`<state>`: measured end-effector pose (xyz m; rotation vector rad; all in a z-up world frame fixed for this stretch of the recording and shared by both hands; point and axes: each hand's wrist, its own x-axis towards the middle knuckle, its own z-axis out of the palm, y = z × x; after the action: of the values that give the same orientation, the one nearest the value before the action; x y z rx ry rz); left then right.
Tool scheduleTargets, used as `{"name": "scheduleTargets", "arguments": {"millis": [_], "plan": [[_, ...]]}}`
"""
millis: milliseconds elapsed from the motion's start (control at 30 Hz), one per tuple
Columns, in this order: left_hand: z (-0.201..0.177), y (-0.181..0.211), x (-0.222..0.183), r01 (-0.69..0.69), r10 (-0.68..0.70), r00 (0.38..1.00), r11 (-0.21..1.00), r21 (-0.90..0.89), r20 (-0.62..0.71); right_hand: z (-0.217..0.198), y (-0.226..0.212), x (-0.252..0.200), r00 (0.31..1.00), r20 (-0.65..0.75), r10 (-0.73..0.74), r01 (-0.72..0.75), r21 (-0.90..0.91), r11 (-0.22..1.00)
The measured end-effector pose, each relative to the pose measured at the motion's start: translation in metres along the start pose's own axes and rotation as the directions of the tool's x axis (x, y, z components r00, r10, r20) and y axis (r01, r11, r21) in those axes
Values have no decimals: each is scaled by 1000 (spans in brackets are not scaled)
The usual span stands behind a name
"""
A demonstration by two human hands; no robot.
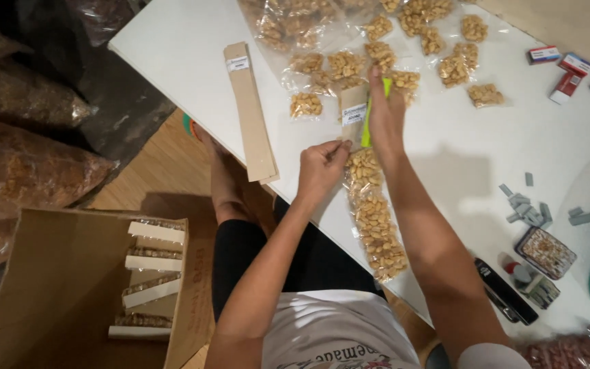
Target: Stapling small plastic bags containing nuts onto cardboard display strips using a manual stapler.
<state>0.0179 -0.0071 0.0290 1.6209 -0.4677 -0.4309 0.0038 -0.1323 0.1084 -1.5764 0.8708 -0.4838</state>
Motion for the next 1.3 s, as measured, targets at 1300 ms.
{"name": "scheduleTargets", "arguments": {"millis": [1300], "plan": [[0,-40,18,280,-300,946,946,-163,-118,-35,95,53,877,481,6,-13,11,1000]]}}
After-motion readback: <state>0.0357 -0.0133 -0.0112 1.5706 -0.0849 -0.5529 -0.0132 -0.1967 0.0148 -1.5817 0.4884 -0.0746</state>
